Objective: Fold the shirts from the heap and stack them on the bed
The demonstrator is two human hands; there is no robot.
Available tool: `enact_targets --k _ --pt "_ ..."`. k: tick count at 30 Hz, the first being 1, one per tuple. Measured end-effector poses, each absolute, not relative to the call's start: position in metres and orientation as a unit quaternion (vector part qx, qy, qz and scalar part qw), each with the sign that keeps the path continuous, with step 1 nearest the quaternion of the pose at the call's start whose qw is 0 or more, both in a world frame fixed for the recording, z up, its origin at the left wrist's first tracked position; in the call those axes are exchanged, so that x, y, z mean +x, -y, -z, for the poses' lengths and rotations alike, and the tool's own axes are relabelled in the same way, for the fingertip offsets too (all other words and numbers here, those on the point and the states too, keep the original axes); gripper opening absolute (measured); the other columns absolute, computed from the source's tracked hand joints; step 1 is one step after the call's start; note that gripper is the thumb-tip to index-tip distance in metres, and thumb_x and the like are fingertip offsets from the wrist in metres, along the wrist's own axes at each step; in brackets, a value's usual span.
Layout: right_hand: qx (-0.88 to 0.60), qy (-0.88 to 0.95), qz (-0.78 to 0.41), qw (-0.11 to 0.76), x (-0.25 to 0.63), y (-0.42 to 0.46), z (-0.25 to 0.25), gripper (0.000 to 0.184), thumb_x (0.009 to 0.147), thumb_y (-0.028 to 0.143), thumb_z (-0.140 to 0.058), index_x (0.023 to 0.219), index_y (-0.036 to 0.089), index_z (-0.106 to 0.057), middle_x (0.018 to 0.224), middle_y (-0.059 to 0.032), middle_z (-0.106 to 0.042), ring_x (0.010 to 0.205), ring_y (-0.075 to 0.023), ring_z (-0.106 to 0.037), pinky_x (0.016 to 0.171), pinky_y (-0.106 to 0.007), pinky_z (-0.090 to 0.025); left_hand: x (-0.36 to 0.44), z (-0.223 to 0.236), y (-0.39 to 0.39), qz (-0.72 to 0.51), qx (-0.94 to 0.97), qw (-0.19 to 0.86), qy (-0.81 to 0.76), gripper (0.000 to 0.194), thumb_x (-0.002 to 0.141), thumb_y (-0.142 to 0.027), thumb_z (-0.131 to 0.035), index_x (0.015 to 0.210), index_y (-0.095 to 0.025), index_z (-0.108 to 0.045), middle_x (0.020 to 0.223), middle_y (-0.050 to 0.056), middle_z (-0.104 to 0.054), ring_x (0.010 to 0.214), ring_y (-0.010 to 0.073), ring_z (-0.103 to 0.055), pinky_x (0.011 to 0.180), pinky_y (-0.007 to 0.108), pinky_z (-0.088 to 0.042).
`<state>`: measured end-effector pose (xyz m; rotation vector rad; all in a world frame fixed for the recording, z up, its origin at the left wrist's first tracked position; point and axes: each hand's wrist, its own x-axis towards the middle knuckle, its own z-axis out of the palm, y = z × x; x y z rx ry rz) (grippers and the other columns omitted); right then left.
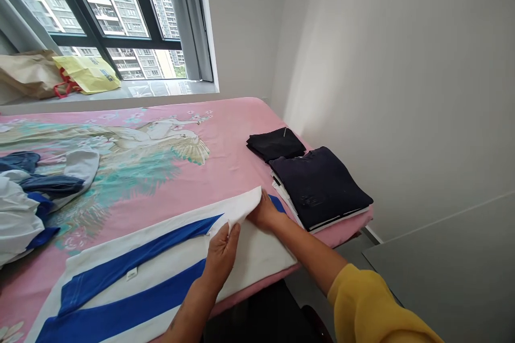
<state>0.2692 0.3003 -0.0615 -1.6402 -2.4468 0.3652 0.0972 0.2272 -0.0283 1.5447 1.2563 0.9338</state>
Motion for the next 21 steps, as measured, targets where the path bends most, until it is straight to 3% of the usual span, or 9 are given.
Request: enact_targets --k 4,7,11,14,18,21 --pt "-0.557 0.824 -0.101 0.024 0.289 -0.318 0.064 0.057 0.083 0.027 -0.047 0.139 0.027 -0.037 0.148 -0.0077 -0.03 0.139 -0.0301 -0.012 0.105 -0.06 0.013 0.106 0.056 -0.221 -0.331 0.721 0.383 -0.472 0.038 0.09 -0.04 -0.04 0.118 -0.023 -0.059 0.12 0.005 -0.062 0.113 0.0189 -0.055 0.098 0.035 -0.042" --pt "-0.586 0.804 -0.106 0.001 0.298 -0.319 0.069 0.06 0.083 0.026 -0.047 0.141 0.026 -0.033 0.149 -0.0086 -0.029 0.139 -0.0315 -0.011 0.105 -0.061 0.012 0.116 0.078 -0.215 -0.272 0.795 0.276 -0.467 0.036 0.09 -0.035 -0.04 0.12 -0.026 -0.059 0.129 0.007 -0.056 0.124 0.0227 -0.047 0.105 0.044 -0.036" --pt "-0.639 0.759 -0.126 0.02 0.301 -0.321 0.076 0.06 0.082 0.024 -0.046 0.141 0.02 -0.034 0.149 -0.0093 -0.028 0.138 -0.0306 -0.016 0.109 -0.054 -0.005 0.125 0.09 -0.201 -0.17 0.864 0.164 -0.444 0.04 0.087 -0.027 -0.045 0.125 -0.03 -0.054 0.144 0.009 -0.038 0.135 0.0311 -0.029 0.106 0.058 -0.026" --pt "-0.673 0.729 -0.119 0.044 0.304 -0.326 0.076 0.052 0.086 0.024 -0.04 0.137 0.014 -0.04 0.145 -0.0138 -0.035 0.135 -0.0296 -0.023 0.109 -0.047 -0.016 0.125 0.088 -0.193 -0.131 0.891 0.139 -0.411 0.052 0.081 -0.028 -0.053 0.132 -0.027 -0.046 0.15 0.011 -0.026 0.138 0.034 -0.018 0.107 0.063 -0.018" --pt "-0.717 0.684 -0.097 0.088 0.315 -0.33 0.064 0.043 0.093 0.026 -0.028 0.124 0.012 -0.053 0.131 -0.0151 -0.049 0.125 -0.0239 -0.037 0.104 -0.035 -0.026 0.119 0.083 -0.194 -0.149 0.89 0.167 -0.397 0.047 0.085 -0.033 -0.048 0.131 -0.025 -0.047 0.147 0.01 -0.034 0.137 0.0292 -0.026 0.108 0.06 -0.02" --pt "-0.739 0.658 -0.091 0.11 0.317 -0.331 0.052 0.045 0.095 0.033 -0.023 0.117 0.015 -0.058 0.124 -0.0131 -0.054 0.117 -0.0225 -0.045 0.1 -0.032 -0.03 0.11 0.08 -0.205 -0.2 0.867 0.159 -0.428 0.038 0.089 -0.028 -0.039 0.124 -0.022 -0.054 0.14 0.01 -0.044 0.134 0.0254 -0.033 0.108 0.056 -0.024"
